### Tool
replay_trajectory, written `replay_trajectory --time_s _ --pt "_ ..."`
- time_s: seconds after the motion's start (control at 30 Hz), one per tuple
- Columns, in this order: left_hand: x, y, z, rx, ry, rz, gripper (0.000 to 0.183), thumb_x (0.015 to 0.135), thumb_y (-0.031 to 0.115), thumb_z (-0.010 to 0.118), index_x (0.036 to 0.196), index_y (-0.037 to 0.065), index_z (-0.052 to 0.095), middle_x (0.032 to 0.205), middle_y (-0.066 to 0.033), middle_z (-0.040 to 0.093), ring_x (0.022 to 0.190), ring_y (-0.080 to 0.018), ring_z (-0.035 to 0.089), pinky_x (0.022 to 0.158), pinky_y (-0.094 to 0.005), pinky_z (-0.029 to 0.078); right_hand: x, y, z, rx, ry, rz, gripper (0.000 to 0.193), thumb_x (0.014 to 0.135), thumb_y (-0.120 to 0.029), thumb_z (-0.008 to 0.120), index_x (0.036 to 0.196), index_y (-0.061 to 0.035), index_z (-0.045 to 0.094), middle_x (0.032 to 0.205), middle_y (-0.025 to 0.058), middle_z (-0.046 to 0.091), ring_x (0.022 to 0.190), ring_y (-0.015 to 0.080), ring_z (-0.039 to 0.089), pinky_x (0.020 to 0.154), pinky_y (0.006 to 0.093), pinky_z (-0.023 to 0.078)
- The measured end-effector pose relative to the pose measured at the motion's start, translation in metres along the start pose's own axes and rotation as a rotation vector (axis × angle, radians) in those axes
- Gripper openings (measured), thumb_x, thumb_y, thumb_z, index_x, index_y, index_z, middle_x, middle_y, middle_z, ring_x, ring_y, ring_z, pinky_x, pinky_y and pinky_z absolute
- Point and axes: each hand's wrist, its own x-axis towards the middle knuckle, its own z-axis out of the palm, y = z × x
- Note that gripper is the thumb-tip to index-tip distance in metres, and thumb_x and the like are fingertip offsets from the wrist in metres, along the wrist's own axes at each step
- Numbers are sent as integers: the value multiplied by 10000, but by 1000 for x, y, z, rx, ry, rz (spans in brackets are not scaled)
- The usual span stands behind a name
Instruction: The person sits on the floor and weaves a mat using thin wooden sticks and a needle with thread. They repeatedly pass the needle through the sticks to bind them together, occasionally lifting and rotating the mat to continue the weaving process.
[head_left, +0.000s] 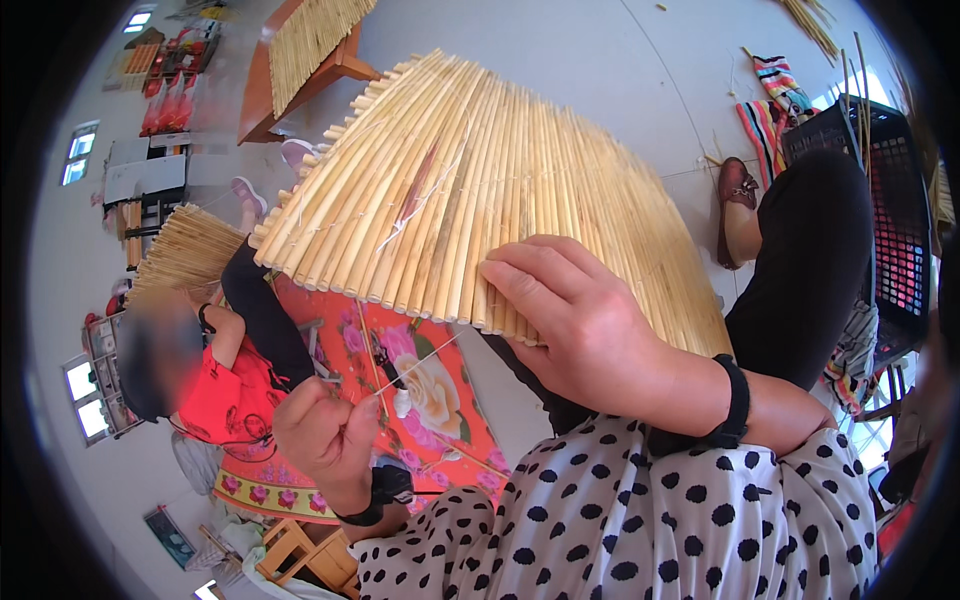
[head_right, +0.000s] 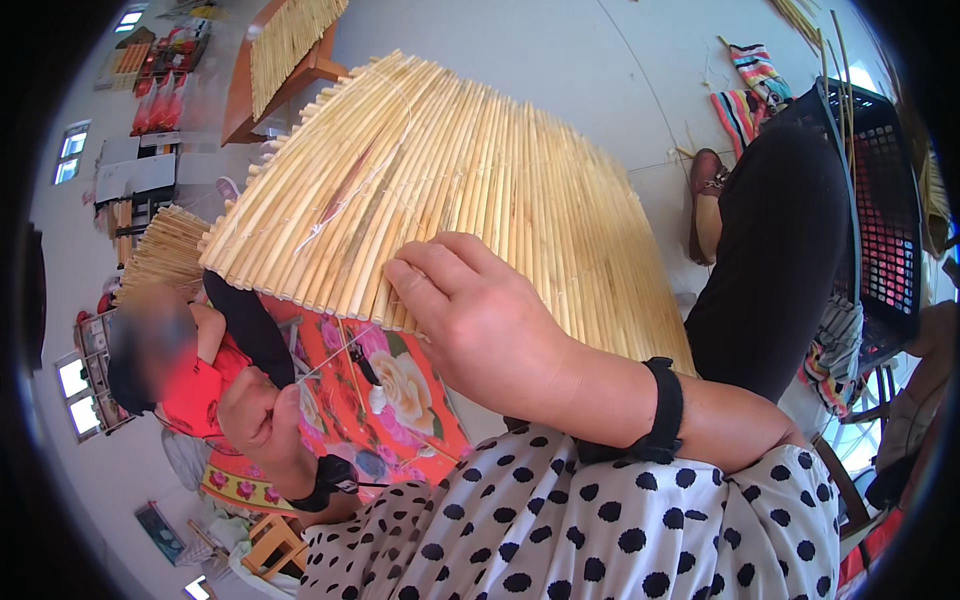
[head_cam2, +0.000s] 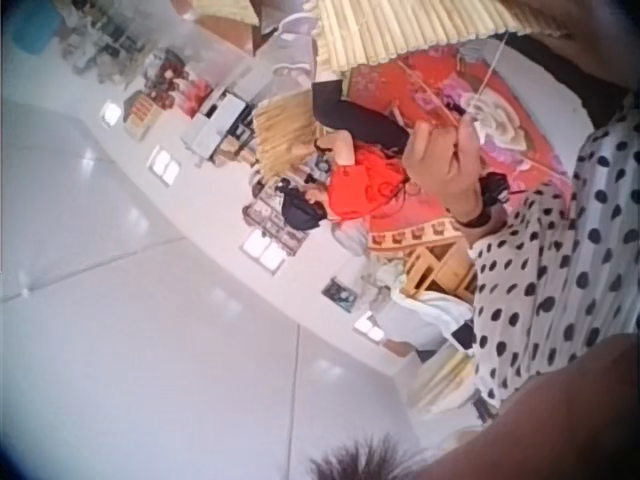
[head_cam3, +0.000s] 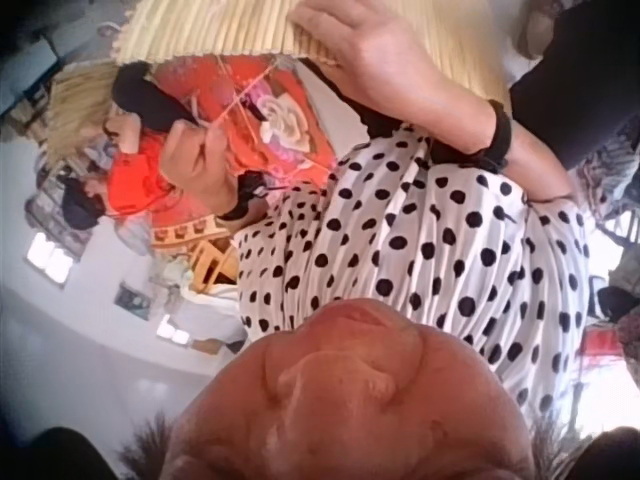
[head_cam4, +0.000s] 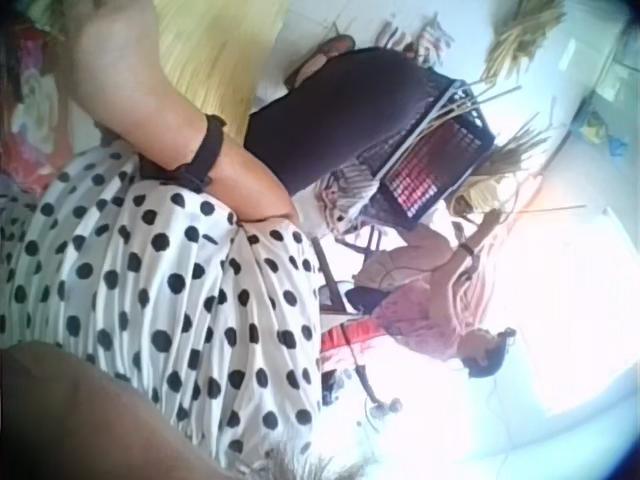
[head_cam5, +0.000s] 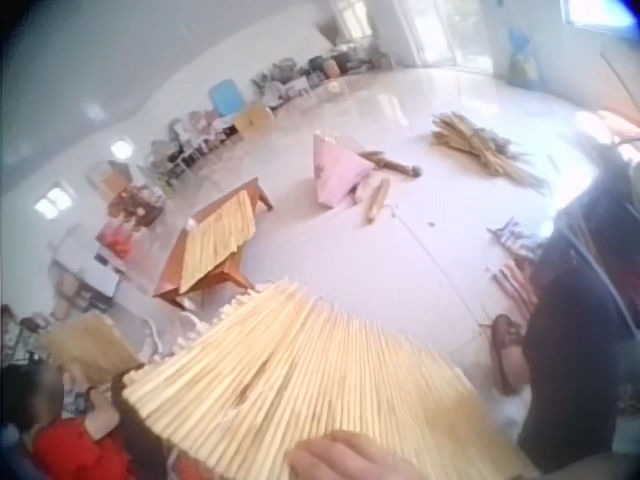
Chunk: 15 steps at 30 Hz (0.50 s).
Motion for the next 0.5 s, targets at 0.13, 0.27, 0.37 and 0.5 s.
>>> replay_trajectory --time_s 0.13,0.27,0.37,0.5 --pt "-8 -7 -1 13 -17 10 340 701 132 798 597 53 484 575 -46 341 459 -186 350 441 -313 250 -1 -4 4 -34 9 17 604 558 47 765 1145 25 621 1143 155 616 1048 351 606 886 400 530" --pt "-12 -9 -3 33 -14 21 336 696 133 800 594 57 489 575 -43 341 460 -193 353 439 -317 251 -1 -5 7 -31 -6 23 586 566 56 755 1136 26 626 1140 156 615 1051 350 603 882 402 530" --pt "-13 -10 -4 44 -8 49 336 690 135 802 591 61 490 577 -42 346 462 -195 355 438 -319 248 -1 -8 7 -25 -14 37 581 572 66 749 1139 31 627 1137 158 614 1047 348 605 881 401 529" --pt "-14 -3 -10 80 15 103 333 662 121 803 584 67 484 576 -42 332 459 -207 348 436 -325 243 -1 -14 9 -82 -29 -10 575 597 74 735 1160 42 624 1137 160 612 1044 346 606 879 396 528"
